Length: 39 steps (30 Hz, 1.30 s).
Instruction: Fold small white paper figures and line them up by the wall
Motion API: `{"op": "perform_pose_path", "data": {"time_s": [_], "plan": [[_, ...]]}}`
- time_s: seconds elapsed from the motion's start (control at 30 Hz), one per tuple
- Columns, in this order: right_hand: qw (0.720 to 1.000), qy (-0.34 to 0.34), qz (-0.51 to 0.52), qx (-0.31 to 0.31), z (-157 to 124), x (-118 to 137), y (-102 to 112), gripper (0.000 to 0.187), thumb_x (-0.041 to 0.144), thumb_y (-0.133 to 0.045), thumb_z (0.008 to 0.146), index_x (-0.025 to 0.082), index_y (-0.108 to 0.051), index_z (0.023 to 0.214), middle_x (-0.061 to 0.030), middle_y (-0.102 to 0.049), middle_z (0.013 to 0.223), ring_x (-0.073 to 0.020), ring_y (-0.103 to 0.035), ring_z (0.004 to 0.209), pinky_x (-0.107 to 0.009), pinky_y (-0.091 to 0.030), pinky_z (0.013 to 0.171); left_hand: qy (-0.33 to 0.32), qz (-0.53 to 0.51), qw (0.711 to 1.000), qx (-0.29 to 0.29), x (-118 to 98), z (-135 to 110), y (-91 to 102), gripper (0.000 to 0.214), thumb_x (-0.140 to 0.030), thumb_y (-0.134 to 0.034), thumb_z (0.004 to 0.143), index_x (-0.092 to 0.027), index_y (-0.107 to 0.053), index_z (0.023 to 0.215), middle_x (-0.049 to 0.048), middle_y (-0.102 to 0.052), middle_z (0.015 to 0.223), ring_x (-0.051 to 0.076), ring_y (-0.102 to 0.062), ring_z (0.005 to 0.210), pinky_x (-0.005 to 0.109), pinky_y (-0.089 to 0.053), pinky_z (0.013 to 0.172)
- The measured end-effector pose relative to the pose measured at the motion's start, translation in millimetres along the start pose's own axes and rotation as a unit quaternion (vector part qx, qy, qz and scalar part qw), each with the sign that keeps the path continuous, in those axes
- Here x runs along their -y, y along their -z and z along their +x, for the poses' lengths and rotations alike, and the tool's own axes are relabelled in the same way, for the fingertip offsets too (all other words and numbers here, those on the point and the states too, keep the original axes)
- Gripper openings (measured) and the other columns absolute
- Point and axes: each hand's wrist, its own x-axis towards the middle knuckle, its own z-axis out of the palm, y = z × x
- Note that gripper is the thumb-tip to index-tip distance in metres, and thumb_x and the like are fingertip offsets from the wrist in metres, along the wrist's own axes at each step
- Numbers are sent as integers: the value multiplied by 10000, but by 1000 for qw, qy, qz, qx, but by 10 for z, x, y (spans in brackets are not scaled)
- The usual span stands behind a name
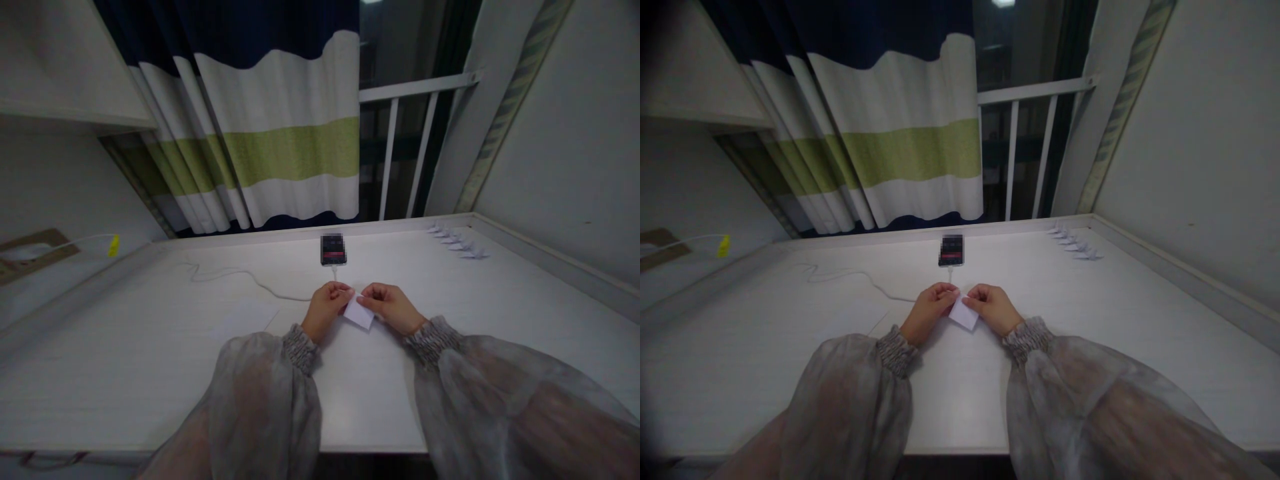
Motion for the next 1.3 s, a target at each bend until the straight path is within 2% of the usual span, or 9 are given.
{"op": "perform_pose_path", "data": {"time_s": [0.13, 0.3, 0.5, 0.7, 0.87, 0.97, 1.03, 1.17, 1.3], "plan": [[999, 7, 10, -33, 19, -7, 23, 269, 394, -626, 545, 157, -500, 575, 44, -484, 512, -73, -394, 473, -225, -302, 469, 43, 19, 999, 27, -27, -30, -8, 245, -236, -699, 536, -84, -595, 697, 17, -598, 593, 76, -533, 515, 193, -429, 497], [999, 13, -1, -44, 7, 3, 21, 257, 386, -619, 550, 160, -499, 556, 47, -477, 496, -72, -379, 456, -221, -287, 448, 50, 23, 998, 21, -50, -40, -3, 185, -155, -712, 512, -78, -621, 654, 37, -616, 584, 89, -546, 501, 198, -446, 473], [998, -3, 19, -55, 8, 3, 36, 255, 385, -629, 528, 166, -499, 535, 48, -475, 478, -77, -377, 452, -228, -281, 443, 71, -17, 997, 32, -63, -40, 10, 182, -123, -702, 529, -67, -631, 688, 58, -629, 609, 112, -578, 557, 232, -479, 543], [996, -20, 47, -72, 24, -3, 55, 253, 362, -652, 489, 160, -501, 510, 50, -474, 467, -74, -376, 452, -230, -281, 457, 58, -44, 996, 51, -51, -38, 36, 305, -81, -700, 504, -91, -577, 783, 18, -611, 567, 107, -579, 541, 265, -493, 593], [994, -32, 71, -77, 28, 21, 70, 241, 341, -658, 473, 149, -513, 496, 44, -488, 467, -74, -389, 455, -232, -285, 472, 53, -65, 993, 80, -57, -30, 67, 392, -98, -719, 470, -94, -566, 831, 36, -632, 652, 115, -591, 597, 268, -480, 646], [996, -42, 68, -48, 12, 37, 63, 235, 329, -669, 467, 143, -528, 496, 42, -495, 463, -73, -390, 447, -232, -285, 470, 52, -21, 996, 65, -66, -29, 53, 307, -221, -705, 539, -84, -595, 790, 52, -626, 684, 105, -572, 599, 237, -460, 594], [997, -46, 56, -22, -4, 37, 46, 233, 331, -674, 473, 140, -544, 503, 42, -500, 458, -73, -391, 442, -231, -282, 463, 39, 15, 997, 59, -60, -27, 35, 266, -291, -676, 579, -82, -605, 728, 37, -605, 627, 83, -536, 536, 211, -430, 532], [999, -34, 36, 9, -20, 10, 7, 213, 326, -665, 501, 140, -565, 524, 46, -503, 454, -70, -389, 439, -225, -280, 460, 12, 61, 997, 46, -12, -13, 18, 228, -310, -657, 578, -98, -577, 602, -13, -526, 477, 55, -441, 412, 185, -350, 431], [999, -31, 39, -1, -3, -5, 2, 174, 304, -635, 519, 151, -554, 517, 49, -497, 448, -71, -388, 437, -226, -288, 459, -16, 89, 996, 22, 33, 13, 34, 209, -317, -626, 597, -118, -562, 583, -32, -486, 441, 56, -408, 393, 180, -311, 400]]}}
